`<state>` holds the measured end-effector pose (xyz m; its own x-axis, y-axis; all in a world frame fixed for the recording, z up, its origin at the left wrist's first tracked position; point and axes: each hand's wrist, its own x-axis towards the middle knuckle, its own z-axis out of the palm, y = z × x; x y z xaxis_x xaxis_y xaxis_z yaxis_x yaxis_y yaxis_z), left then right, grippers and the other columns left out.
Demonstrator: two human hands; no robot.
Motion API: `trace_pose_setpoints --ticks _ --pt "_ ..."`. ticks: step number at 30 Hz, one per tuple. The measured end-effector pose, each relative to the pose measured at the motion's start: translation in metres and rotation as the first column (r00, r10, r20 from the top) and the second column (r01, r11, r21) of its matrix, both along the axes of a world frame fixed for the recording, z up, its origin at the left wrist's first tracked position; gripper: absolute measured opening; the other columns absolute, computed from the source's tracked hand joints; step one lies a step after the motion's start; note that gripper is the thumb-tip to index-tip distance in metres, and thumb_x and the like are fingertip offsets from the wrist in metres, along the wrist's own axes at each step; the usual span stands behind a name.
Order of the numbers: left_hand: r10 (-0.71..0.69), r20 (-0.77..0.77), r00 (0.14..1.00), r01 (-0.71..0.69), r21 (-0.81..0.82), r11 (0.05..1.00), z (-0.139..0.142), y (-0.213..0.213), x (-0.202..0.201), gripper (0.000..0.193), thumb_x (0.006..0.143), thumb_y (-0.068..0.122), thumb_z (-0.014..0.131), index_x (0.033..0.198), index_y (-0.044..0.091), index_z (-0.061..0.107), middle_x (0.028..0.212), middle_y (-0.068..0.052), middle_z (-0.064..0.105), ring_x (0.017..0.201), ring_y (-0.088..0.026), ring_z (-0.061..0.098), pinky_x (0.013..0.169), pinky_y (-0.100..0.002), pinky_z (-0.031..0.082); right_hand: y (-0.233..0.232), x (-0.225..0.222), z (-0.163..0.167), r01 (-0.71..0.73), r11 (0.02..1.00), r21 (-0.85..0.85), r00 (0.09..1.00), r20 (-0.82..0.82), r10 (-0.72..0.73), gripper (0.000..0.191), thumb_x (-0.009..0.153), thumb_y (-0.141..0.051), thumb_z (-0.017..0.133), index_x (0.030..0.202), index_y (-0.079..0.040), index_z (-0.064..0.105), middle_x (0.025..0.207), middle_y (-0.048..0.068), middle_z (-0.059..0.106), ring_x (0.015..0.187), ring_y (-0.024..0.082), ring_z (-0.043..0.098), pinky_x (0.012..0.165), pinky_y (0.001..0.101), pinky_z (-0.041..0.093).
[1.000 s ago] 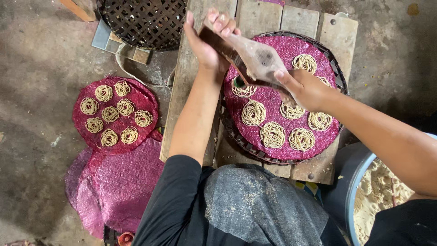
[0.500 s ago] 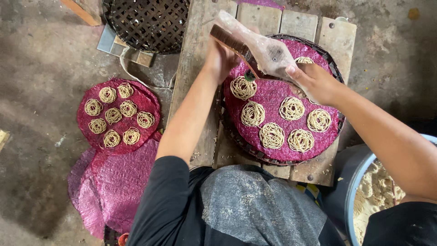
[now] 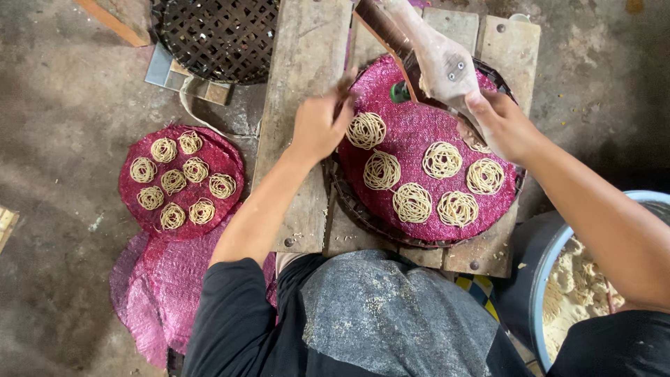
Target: The person uses a manual noodle press to extrude dough into thin strands, forming them into circular nests on a red mat. They repeatedly load dough into the press, squeeze the handle, and arrange the noodles, then move the mat to a stack of trays.
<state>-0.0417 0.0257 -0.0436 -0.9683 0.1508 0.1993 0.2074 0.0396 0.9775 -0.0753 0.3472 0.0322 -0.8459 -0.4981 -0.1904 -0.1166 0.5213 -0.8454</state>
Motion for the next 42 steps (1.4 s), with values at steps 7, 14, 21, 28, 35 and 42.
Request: trace_pose_setpoints --ticks 7,14,21,28,35,42 --pt "-0.375 0.092 0.922 -0.081 0.996 0.046 0.042 0.069 -0.037 0.055 0.101 0.062 0.041 0.109 0.009 0.056 0.090 -0.005 0.063 0.090 -0.022 0.060 0.097 -0.041 0.051 0.044 0.026 0.004 -0.019 0.958 0.287 0.959 0.277 -0.064 0.081 0.104 -0.065 0.032 0.135 0.007 0.051 0.115 0.017 0.060 0.104 0.024 0.060 0.087 0.0422 0.049" --pt "-0.274 -0.055 0.960 0.069 0.997 0.041 0.015 0.085 -0.082 0.054 0.100 0.064 0.041 0.074 0.017 0.046 0.063 0.004 0.046 0.062 -0.016 0.045 0.076 -0.037 0.044 0.012 0.032 0.019 0.062 0.791 0.609 0.975 0.131 -0.177 0.075 0.101 -0.066 0.026 0.111 -0.002 0.063 0.080 0.014 0.067 0.067 0.023 0.065 0.069 0.0457 0.058" --pt "-0.244 0.199 0.949 -0.195 0.980 0.039 0.004 0.102 -0.070 0.055 0.101 0.061 0.034 0.067 0.018 0.043 0.056 0.005 0.038 0.053 -0.014 0.037 0.066 -0.034 0.042 0.008 0.032 0.038 -0.006 0.759 0.652 0.968 0.194 -0.159 0.077 0.103 -0.065 0.027 0.096 0.002 0.065 0.075 0.017 0.067 0.067 0.026 0.067 0.069 0.0435 0.058" --pt "-0.168 0.121 0.978 -0.111 0.991 0.070 0.019 0.082 -0.091 0.055 0.102 0.060 0.030 0.067 0.018 0.042 0.055 0.005 0.035 0.053 -0.014 0.033 0.064 -0.035 0.039 -0.008 0.022 0.036 0.067 0.795 0.603 0.985 0.085 -0.147 0.071 0.105 -0.061 0.031 0.105 0.002 0.064 0.077 0.017 0.065 0.068 0.026 0.065 0.065 0.0454 0.056" --pt "-0.181 0.272 0.945 -0.270 0.962 0.038 0.019 0.098 -0.077 0.054 0.101 0.055 0.026 0.063 0.019 0.041 0.053 0.005 0.033 0.049 -0.012 0.031 0.060 -0.033 0.036 0.005 0.021 0.037 0.005 0.709 0.705 0.974 0.157 -0.164 0.068 0.106 -0.060 0.031 0.106 -0.002 0.068 0.074 0.016 0.069 0.069 0.027 0.070 0.070 0.0444 0.057" --pt "-0.316 0.350 0.882 -0.339 0.936 0.091 0.031 0.088 -0.089 0.060 0.104 0.055 0.015 0.083 0.010 0.047 0.066 -0.005 0.044 0.060 -0.019 0.043 0.070 -0.037 0.045 0.024 0.009 0.028 0.141 0.833 0.536 0.990 -0.067 -0.124 0.062 0.107 -0.054 0.045 0.092 0.003 0.065 0.072 0.015 0.066 0.068 0.025 0.065 0.069 0.0444 0.052"
